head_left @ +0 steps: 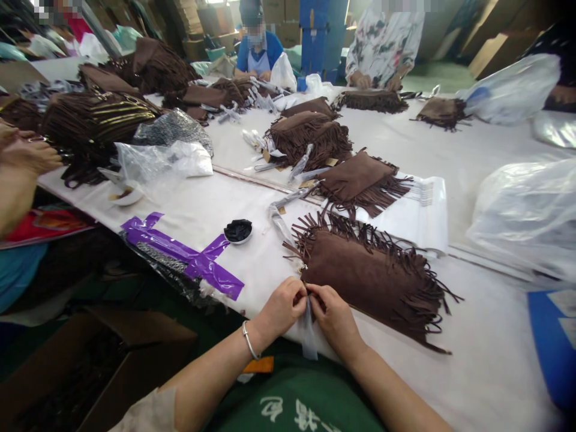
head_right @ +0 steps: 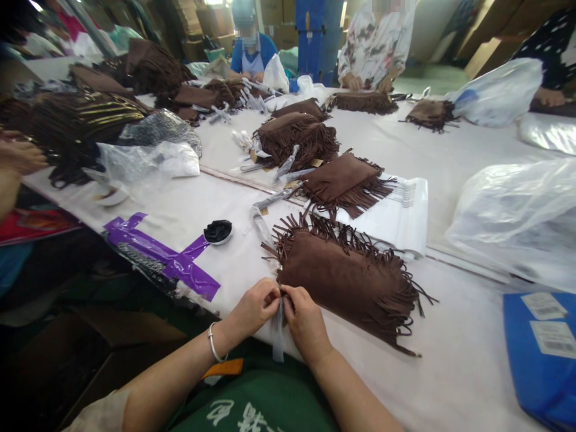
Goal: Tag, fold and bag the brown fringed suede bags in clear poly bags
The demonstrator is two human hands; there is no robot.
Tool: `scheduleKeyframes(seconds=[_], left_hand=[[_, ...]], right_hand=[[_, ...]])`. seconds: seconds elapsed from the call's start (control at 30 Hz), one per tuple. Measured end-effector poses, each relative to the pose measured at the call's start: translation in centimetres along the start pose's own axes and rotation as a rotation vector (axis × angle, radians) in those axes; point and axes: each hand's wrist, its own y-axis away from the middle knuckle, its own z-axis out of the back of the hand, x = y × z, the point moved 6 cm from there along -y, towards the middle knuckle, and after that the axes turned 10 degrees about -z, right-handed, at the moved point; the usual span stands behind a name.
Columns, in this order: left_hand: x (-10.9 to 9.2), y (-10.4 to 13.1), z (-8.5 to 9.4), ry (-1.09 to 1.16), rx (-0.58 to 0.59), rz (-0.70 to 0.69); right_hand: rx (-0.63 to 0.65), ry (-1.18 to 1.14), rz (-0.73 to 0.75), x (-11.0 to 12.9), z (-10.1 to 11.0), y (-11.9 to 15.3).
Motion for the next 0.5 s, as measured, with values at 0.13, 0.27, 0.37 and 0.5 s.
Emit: scheduleKeyframes(seconds=[0.13, 0.27, 0.37, 0.5], left_hand=[[-0.1, -0.1, 0.1, 0.014, -0.004, -0.010], [0.2, -0.4, 0.0, -0.006, 0.036, -0.020], [0.4, -0.5, 0.1, 0.003, 0.030, 0.016], [1.1, -0.1, 0.0, 0.185, 0.016, 0.165]], right_hand=[[-0.022, 0.006, 0.003, 0.1, 0.3, 0.0], [-0.034, 0.000, 0.005, 0.2, 0.7, -0.4], [-0.050, -0.013, 0.006, 0.4, 1.0, -0.5], [-0.022, -0.169, -0.189, -1.0, 1.4, 0.0]])
